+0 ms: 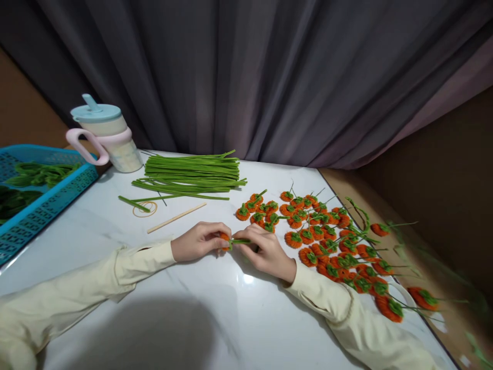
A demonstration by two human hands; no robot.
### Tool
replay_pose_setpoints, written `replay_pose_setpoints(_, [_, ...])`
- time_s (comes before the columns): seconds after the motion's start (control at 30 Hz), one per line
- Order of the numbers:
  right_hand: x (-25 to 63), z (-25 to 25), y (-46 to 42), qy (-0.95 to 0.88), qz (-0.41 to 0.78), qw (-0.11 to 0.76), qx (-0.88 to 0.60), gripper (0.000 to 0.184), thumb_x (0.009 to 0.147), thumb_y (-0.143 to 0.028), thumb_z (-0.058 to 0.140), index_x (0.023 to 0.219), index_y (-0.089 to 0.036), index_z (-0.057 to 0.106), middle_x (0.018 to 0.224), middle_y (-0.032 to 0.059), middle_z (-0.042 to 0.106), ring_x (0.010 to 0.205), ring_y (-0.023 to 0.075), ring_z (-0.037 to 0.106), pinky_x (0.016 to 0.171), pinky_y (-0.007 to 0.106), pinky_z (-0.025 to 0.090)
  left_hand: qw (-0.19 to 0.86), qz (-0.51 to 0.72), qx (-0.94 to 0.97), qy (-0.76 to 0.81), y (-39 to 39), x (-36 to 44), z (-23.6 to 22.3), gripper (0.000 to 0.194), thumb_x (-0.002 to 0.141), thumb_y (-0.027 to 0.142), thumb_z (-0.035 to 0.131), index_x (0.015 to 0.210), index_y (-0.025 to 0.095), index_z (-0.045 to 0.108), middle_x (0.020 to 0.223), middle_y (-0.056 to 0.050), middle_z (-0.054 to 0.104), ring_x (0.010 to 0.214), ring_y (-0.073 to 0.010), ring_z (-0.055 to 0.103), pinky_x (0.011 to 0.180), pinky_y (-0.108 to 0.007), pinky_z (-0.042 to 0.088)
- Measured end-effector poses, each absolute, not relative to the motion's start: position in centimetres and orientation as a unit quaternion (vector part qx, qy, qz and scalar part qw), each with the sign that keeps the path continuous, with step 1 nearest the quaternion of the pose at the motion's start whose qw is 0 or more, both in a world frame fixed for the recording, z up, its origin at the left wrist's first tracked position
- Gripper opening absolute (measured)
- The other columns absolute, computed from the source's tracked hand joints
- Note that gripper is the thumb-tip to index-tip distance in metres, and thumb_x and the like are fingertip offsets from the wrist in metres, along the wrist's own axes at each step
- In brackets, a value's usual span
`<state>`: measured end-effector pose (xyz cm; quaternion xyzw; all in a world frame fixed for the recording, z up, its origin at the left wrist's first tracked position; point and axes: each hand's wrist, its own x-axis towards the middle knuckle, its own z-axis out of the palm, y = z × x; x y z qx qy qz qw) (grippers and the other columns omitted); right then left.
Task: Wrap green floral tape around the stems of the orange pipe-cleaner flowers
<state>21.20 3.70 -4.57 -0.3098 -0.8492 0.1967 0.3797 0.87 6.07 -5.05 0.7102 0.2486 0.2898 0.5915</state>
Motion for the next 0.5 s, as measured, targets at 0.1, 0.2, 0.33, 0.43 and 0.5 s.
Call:
replay_pose_setpoints(0.1, [21.21,-4.84,3.60,-0.890,0.077,0.365,-0.262,0.015,0.085,-0.011,0.045,0.095,-0.013,0.057,0.071,0.0060,0.062,0.065,0.0148,0.052,0.064,0.030,0.044,0.661,0.264,0.658,0.247,6.06,0.90,-5.07,0.030,0.083,0.040,0.057,0.084,0.011,0.053,0.067,-0.001,0.057,0.057,-0.0094,0.055,0.056,-0.023,0.050])
replay_pose_setpoints(0.2, [21.09,-4.82,3.49,-0.901,0.003,0.368,-0.230,0.018,0.085,-0.005,0.043,0.096,-0.012,0.054,0.074,0.0071,0.064,0.065,0.0147,0.052,0.065,0.031,0.043,0.702,0.243,0.623,0.245,6.08,0.94,-4.99,0.034,0.080,0.044,0.060,0.083,0.011,0.052,0.068,-0.001,0.057,0.056,-0.0092,0.056,0.055,-0.024,0.051])
replay_pose_setpoints(0.33, [20.96,-4.77,3.34,-0.901,-0.029,0.376,-0.217,0.020,0.083,-0.001,0.043,0.097,-0.013,0.052,0.080,0.0072,0.067,0.066,0.0145,0.055,0.067,0.031,0.043,0.732,0.230,0.596,0.236,6.25,0.96,-4.88,0.035,0.078,0.044,0.063,0.082,0.011,0.052,0.068,0.000,0.057,0.055,-0.0091,0.058,0.054,-0.024,0.052])
replay_pose_setpoints(0.43, [21.04,-4.95,3.34,-0.901,-0.038,0.376,-0.214,0.020,0.082,0.000,0.045,0.097,-0.013,0.051,0.081,0.0069,0.068,0.066,0.0144,0.054,0.066,0.032,0.042,0.748,0.222,0.581,0.232,6.41,0.96,-4.80,0.035,0.078,0.044,0.063,0.083,0.011,0.052,0.068,0.000,0.059,0.053,-0.0093,0.058,0.052,-0.023,0.052])
replay_pose_setpoints(0.5, [21.20,-5.13,3.44,-0.898,-0.042,0.380,-0.217,0.019,0.082,-0.001,0.045,0.095,-0.012,0.052,0.083,0.0080,0.068,0.065,0.0147,0.054,0.065,0.032,0.041,0.759,0.205,0.575,0.228,6.41,0.97,-4.75,0.036,0.078,0.045,0.063,0.082,0.011,0.051,0.067,-0.001,0.060,0.051,-0.0095,0.058,0.049,-0.023,0.051])
